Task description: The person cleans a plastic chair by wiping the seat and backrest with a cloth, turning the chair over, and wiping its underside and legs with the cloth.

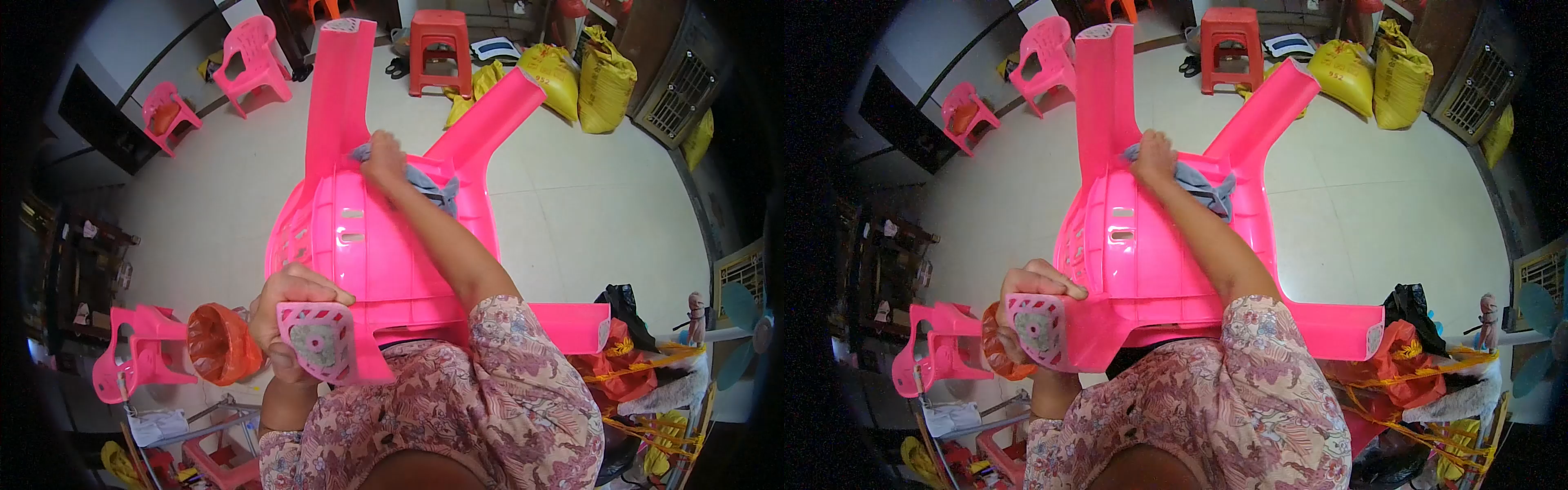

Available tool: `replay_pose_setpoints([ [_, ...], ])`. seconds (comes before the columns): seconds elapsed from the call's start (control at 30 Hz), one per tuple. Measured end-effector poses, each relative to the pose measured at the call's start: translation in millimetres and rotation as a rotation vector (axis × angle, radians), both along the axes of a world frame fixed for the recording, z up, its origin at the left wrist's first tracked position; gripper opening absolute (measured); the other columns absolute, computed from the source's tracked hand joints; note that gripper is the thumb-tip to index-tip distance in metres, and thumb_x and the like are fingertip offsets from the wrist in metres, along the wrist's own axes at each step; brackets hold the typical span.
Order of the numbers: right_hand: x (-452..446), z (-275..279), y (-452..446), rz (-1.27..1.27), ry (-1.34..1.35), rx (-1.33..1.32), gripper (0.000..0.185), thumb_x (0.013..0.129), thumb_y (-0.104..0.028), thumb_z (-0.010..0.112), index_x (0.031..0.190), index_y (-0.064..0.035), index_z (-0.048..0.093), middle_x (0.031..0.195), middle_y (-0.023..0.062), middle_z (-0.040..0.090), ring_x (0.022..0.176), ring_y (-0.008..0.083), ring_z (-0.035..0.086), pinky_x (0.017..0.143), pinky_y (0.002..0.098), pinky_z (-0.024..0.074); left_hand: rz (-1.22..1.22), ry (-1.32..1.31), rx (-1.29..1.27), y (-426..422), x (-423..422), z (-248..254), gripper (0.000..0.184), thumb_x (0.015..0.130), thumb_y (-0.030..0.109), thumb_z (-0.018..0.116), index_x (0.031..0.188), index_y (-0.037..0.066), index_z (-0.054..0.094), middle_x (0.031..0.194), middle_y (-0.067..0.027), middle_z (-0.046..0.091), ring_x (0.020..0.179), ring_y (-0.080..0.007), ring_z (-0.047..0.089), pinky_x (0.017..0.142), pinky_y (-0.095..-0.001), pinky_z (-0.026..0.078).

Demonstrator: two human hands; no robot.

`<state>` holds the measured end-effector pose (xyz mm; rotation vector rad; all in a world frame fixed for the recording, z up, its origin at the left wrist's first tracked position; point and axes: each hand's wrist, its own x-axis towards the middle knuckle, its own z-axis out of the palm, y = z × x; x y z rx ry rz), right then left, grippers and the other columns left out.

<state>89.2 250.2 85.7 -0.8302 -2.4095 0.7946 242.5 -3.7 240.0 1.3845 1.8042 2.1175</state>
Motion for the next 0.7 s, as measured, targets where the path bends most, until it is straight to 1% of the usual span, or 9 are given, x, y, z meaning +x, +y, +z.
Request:
replay_pose_setpoints([
  [0.07, 7.7, -25.4, 29.6, -0.077, 0.236, 0.01, 0.048, 0.069, -0.013, 0.073, 0.11, -0.0061, 0.049, 0.111, 0.0149, 0.051, 0.106, 0.0341, 0.055, 0.085, 0.0441, 0.0475, 0.0, -0.047, 0.022, -0.8, 7.2, 3.2, 0.075, 0.085, 0.069, 0.045, 0.087, -0.006, 0.054, 0.077, -0.018, 0.06, 0.069, -0.0209, 0.061, 0.061, -0.0295, 0.051],
  [0.1, 20.6, -20.1, 37.5, -0.085, 0.236, 0.012, 0.048, 0.069, -0.013, 0.073, 0.11, -0.0061, 0.049, 0.111, 0.0149, 0.051, 0.106, 0.0341, 0.055, 0.085, 0.0441, 0.0475, -0.008, -0.047, 0.023, 0.5, 7.8, -0.2, 0.075, 0.085, 0.069, 0.045, 0.087, -0.006, 0.054, 0.077, -0.018, 0.06, 0.069, -0.0209, 0.061, 0.061, -0.0295, 0.051],
  [0.17, 44.8, -2.3, 46.8, -0.249, 0.325, -0.163, 0.046, 0.069, -0.014, 0.074, 0.105, -0.0054, 0.047, 0.107, 0.0157, 0.051, 0.105, 0.0361, 0.053, 0.083, 0.0427, 0.0488, -0.04, -0.063, 0.104, 2.3, 5.0, -5.5, 0.075, 0.085, 0.067, 0.047, 0.089, -0.007, 0.053, 0.078, -0.0184, 0.058, 0.071, -0.0233, 0.061, 0.063, -0.0308, 0.052],
  [0.23, 55.1, 17.9, 37.9, -0.254, 0.331, -0.164, 0.05, 0.068, -0.017, 0.075, 0.107, -0.0054, 0.046, 0.109, 0.0163, 0.049, 0.105, 0.0352, 0.052, 0.08, 0.043, 0.0498, -0.086, -0.059, 0.116, 4.0, 1.3, -4.3, 0.073, 0.086, 0.065, 0.048, 0.09, -0.008, 0.053, 0.078, -0.0182, 0.057, 0.071, -0.0254, 0.061, 0.063, -0.0314, 0.052],
  [0.3, 53.1, 27.0, 16.4, -0.104, 0.549, 0.013, 0.053, 0.067, -0.019, 0.076, 0.109, -0.0058, 0.047, 0.11, 0.0159, 0.047, 0.102, 0.0353, 0.052, 0.082, 0.0441, 0.0479, -0.123, -0.046, 0.097, 4.5, -2.2, -1.7, 0.071, 0.088, 0.063, 0.047, 0.092, -0.008, 0.053, 0.078, -0.0178, 0.057, 0.07, -0.0267, 0.061, 0.062, -0.0315, 0.052],
  [0.37, 45.2, 25.1, -10.4, 0.001, 0.548, 0.227, 0.061, 0.064, -0.024, 0.078, 0.112, -0.0062, 0.047, 0.111, 0.015, 0.046, 0.099, 0.0352, 0.052, 0.085, 0.0449, 0.0436, -0.156, 0.043, 0.08, 4.4, -3.4, -0.5, 0.068, 0.09, 0.059, 0.045, 0.091, -0.009, 0.053, 0.079, -0.0178, 0.056, 0.069, -0.029, 0.06, 0.06, -0.0321, 0.051],
  [0.47, 49.5, 3.9, -46.1, 0.175, 0.569, 0.389, 0.053, 0.065, -0.022, 0.075, 0.109, -0.0064, 0.051, 0.107, 0.0144, 0.049, 0.098, 0.0336, 0.051, 0.087, 0.0441, 0.0392, -0.123, 0.097, 0.084, 4.3, 0.3, -0.9, 0.067, 0.091, 0.059, 0.043, 0.09, -0.008, 0.053, 0.079, -0.0182, 0.056, 0.069, -0.03, 0.06, 0.059, -0.0323, 0.051],
  [0.53, 47.3, -24.6, -52.7, 0.468, 0.421, 0.471, 0.034, 0.07, -0.016, 0.066, 0.101, -0.0057, 0.058, 0.103, 0.0133, 0.054, 0.099, 0.0311, 0.052, 0.087, 0.0432, 0.0382, -0.089, 0.075, 0.104, 3.7, 5.1, -4.0, 0.067, 0.091, 0.059, 0.043, 0.09, -0.007, 0.053, 0.079, -0.0184, 0.056, 0.069, -0.0307, 0.06, 0.06, -0.0323, 0.051],
  [0.7, 42.6, -13.8, -36.3, 0.608, 0.175, 0.524, 0.023, 0.074, -0.016, 0.059, 0.095, -0.006, 0.063, 0.101, 0.0117, 0.058, 0.1, 0.0265, 0.054, 0.081, 0.043, 0.0398, -0.053, 0.03, 0.078, 0.5, 5.9, -1.9, 0.066, 0.09, 0.06, 0.045, 0.09, -0.006, 0.053, 0.079, -0.0183, 0.058, 0.071, -0.0284, 0.06, 0.062, -0.031, 0.051],
])
